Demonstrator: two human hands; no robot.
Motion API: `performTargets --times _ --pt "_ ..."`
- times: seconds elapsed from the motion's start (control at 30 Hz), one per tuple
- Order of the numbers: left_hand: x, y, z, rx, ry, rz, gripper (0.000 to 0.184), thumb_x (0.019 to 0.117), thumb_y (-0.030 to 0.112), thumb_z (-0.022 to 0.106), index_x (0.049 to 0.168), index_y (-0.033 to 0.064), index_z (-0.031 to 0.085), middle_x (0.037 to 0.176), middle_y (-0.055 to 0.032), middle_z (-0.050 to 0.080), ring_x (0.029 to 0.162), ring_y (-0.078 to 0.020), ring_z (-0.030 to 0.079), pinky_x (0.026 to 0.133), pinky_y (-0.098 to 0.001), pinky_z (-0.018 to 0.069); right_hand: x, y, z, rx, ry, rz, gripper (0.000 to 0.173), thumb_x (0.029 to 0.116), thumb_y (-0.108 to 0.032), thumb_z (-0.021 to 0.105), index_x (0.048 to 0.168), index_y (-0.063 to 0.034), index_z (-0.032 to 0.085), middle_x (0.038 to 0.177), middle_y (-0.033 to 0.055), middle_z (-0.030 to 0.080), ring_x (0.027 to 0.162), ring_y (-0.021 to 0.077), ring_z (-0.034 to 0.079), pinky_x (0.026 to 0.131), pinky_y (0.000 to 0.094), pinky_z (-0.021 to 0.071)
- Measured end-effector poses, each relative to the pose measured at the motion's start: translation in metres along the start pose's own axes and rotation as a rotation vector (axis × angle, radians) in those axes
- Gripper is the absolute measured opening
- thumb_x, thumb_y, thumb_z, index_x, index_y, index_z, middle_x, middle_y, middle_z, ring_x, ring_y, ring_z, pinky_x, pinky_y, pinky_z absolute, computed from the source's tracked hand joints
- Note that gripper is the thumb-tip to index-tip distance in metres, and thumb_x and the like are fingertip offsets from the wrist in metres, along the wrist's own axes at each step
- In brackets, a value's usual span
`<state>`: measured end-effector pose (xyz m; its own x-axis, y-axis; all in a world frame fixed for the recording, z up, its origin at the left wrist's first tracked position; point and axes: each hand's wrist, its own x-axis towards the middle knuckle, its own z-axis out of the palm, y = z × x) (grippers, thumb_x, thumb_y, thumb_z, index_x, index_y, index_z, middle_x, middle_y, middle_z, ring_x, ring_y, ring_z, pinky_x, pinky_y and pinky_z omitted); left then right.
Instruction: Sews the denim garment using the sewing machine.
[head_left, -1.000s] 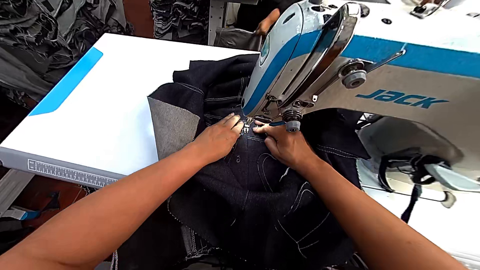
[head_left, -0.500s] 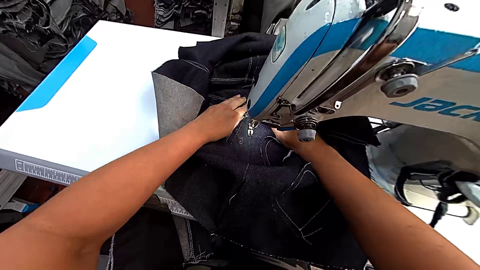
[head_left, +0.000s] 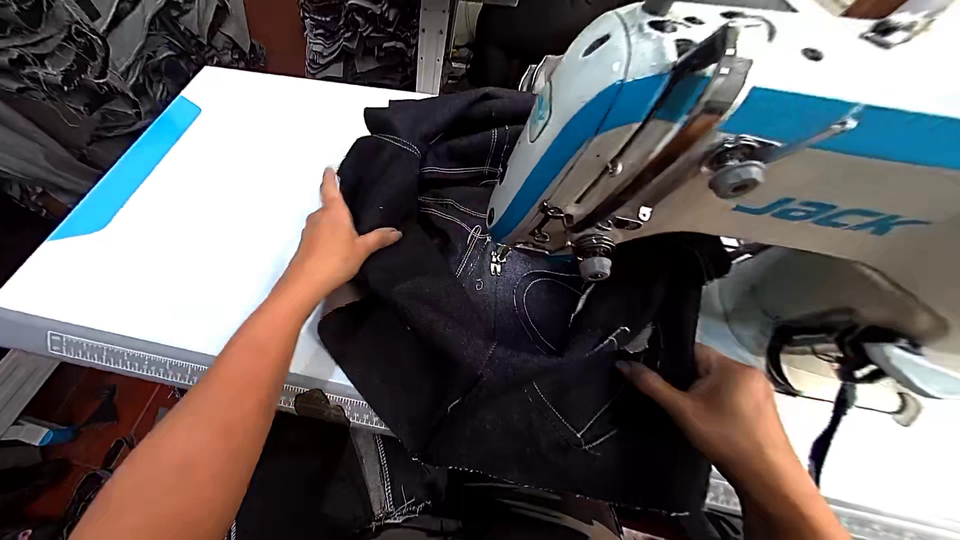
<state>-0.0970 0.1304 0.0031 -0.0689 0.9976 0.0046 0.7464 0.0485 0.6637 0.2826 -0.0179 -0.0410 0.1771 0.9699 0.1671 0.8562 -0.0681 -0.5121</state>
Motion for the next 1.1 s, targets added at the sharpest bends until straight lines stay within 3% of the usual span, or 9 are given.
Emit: performTargets --times 0.07,0.2,0.3,0.4,0.5,0.63,0.83,0.97,1.1 --pt "-0.029 -0.025 -0.017 -0.060 -0.022 0.051 0.081 0.0907 0.028 0.080 0.151 -0.0030 0.036 0.129 -0.0304 0.062 0.122 -0.0431 0.062 0.105 -0.0626 0.0465 -0.025 0.006 -0.014 -0.022 -0.057 -0.066 0.051 0.0823 -0.045 0.059 0.097 0.0030 0.068 0.071 0.0124 0.065 0.065 0.0276 0.065 0.056 0.0545 0.0473" --pt "-0.157 -0.069 -0.045 0.027 -0.155 0.038 0.050 0.0927 0.027 0.071 0.133 0.0025 0.056 0.101 -0.0155 0.071 0.091 -0.0287 0.071 0.080 -0.0557 0.0580 -0.090 0.023 -0.062 0.238 -0.275 0.109 0.031 0.0797 -0.003 0.060 0.109 0.0078 0.059 0.092 0.0039 0.068 0.084 0.0005 0.066 0.078 0.0272 0.0555" --pt "-0.219 -0.072 -0.036 0.284 -0.254 0.077 0.045 0.0945 0.018 0.068 0.127 -0.0106 0.057 0.080 -0.0272 0.069 0.074 -0.0472 0.071 0.068 -0.0648 0.0556 -0.104 0.023 -0.059 0.391 -0.251 0.201 0.042 0.0777 0.006 0.055 0.119 0.0119 0.054 0.102 0.0043 0.065 0.092 -0.0022 0.064 0.083 0.0223 0.0546" --pt "-0.204 -0.090 -0.050 0.338 -0.135 0.012 0.077 0.0756 0.031 0.091 0.131 -0.0081 0.054 0.097 -0.0319 0.068 0.091 -0.0525 0.068 0.079 -0.0703 0.0524 -0.088 -0.008 -0.046 0.679 -0.118 0.435 0.036 0.0821 0.005 0.051 0.117 -0.0063 0.050 0.089 -0.0114 0.065 0.078 -0.0066 0.066 0.072 0.0165 0.0582" --pt "-0.166 -0.090 -0.062 0.040 -0.085 -0.059 0.120 0.0635 0.045 0.092 0.158 0.0035 0.031 0.138 -0.0249 0.058 0.123 -0.0421 0.060 0.099 -0.0647 0.0493 -0.071 -0.022 -0.030 1.044 -0.055 0.502 0.024 0.0882 -0.021 0.064 0.111 -0.0140 0.061 0.084 -0.0070 0.075 0.075 0.0025 0.072 0.068 0.0229 0.0628" --pt "-0.136 -0.042 -0.039 -0.364 -0.178 -0.142 0.095 0.0779 0.013 0.087 0.156 0.0076 0.034 0.121 -0.0181 0.069 0.107 -0.0298 0.069 0.091 -0.0516 0.0570 -0.050 -0.057 -0.010 1.061 -0.056 0.509 0.020 0.0929 -0.018 0.070 0.110 -0.0106 0.062 0.081 -0.0023 0.073 0.069 0.0045 0.070 0.062 0.0232 0.0611" --pt "-0.152 -0.011 -0.021 -1.042 -0.330 -0.237 0.029 0.0848 0.011 0.071 0.113 0.0063 0.065 0.091 -0.0077 0.076 0.079 -0.0141 0.074 0.070 -0.0317 0.0637 -0.051 -0.049 0.002 0.874 -0.170 0.500 0.011 0.0877 0.001 0.072 0.096 -0.0052 0.068 0.077 0.0033 0.075 0.065 0.0098 0.071 0.060 0.0270 0.0611" --pt "-0.173 -0.029 -0.039 -0.727 -0.063 -0.272 0.021 0.0822 -0.003 0.063 0.101 0.0068 0.066 0.080 -0.0048 0.074 0.068 -0.0119 0.071 0.059 -0.0298 0.0607 -0.068 -0.025 -0.010 0.780 -0.163 0.447 0.012 0.0832 -0.002 0.070 0.093 -0.0088 0.069 0.075 -0.0010 0.075 0.065 0.0062 0.071 0.060 0.0240 0.0608" --pt "-0.182 -0.059 -0.043 -0.404 -0.303 -0.312 0.016 0.0960 0.011 0.067 0.110 0.0042 0.066 0.089 -0.0067 0.075 0.080 -0.0154 0.074 0.074 -0.0342 0.0624 -0.072 -0.025 0.000 0.725 -0.100 0.383 0.007 0.0871 -0.006 0.070 0.093 -0.0092 0.070 0.077 -0.0014 0.074 0.068 0.0060 0.071 0.063 0.0251 0.0607"
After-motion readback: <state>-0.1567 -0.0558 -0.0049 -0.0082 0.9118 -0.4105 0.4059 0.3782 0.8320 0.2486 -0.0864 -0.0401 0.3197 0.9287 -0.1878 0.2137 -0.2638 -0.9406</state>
